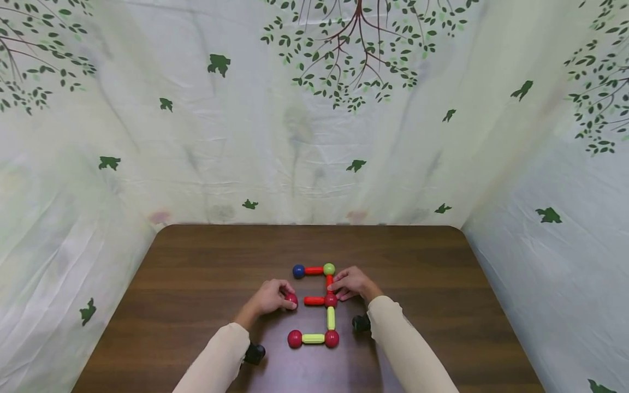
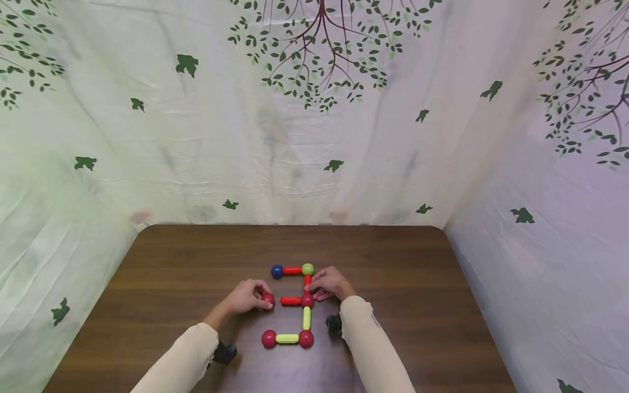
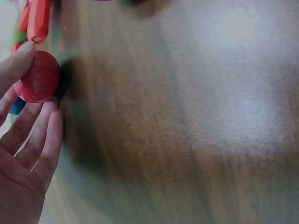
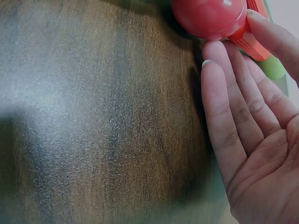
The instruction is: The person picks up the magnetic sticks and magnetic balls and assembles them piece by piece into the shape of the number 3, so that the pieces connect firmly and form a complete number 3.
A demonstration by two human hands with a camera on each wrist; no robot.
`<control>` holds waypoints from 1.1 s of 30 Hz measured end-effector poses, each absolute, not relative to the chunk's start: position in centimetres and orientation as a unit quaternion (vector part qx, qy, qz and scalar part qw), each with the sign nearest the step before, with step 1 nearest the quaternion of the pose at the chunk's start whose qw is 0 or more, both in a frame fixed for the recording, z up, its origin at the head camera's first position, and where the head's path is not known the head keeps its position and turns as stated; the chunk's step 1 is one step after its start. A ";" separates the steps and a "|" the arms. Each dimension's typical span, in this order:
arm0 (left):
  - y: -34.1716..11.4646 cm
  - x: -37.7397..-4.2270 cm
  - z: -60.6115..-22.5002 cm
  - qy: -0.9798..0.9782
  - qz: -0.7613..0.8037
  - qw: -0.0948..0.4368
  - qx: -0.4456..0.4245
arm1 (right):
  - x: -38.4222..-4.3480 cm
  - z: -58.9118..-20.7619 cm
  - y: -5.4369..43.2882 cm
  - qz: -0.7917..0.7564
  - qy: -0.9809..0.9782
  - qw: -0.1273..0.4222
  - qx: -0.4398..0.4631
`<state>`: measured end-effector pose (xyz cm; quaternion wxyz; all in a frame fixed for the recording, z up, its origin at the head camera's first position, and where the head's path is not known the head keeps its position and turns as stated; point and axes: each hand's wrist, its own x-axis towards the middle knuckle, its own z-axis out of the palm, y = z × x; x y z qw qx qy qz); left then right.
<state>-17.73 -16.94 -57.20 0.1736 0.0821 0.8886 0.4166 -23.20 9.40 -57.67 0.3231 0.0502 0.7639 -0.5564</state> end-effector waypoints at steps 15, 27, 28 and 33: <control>-16.4 -17.4 -57.8 0.882 0.437 0.153 0.083 | -23.1 -57.7 9.3 -0.545 0.771 0.325 0.050; -15.7 -17.3 -57.8 0.888 0.420 0.167 0.085 | -23.1 -57.9 9.3 -0.542 0.775 0.322 0.044; -15.7 -17.3 -57.8 0.887 0.422 0.168 0.083 | -23.1 -57.8 9.3 -0.542 0.775 0.321 0.044; -15.7 -17.2 -58.1 0.884 0.433 0.161 0.079 | -23.0 -57.7 9.4 -0.542 0.777 0.318 0.042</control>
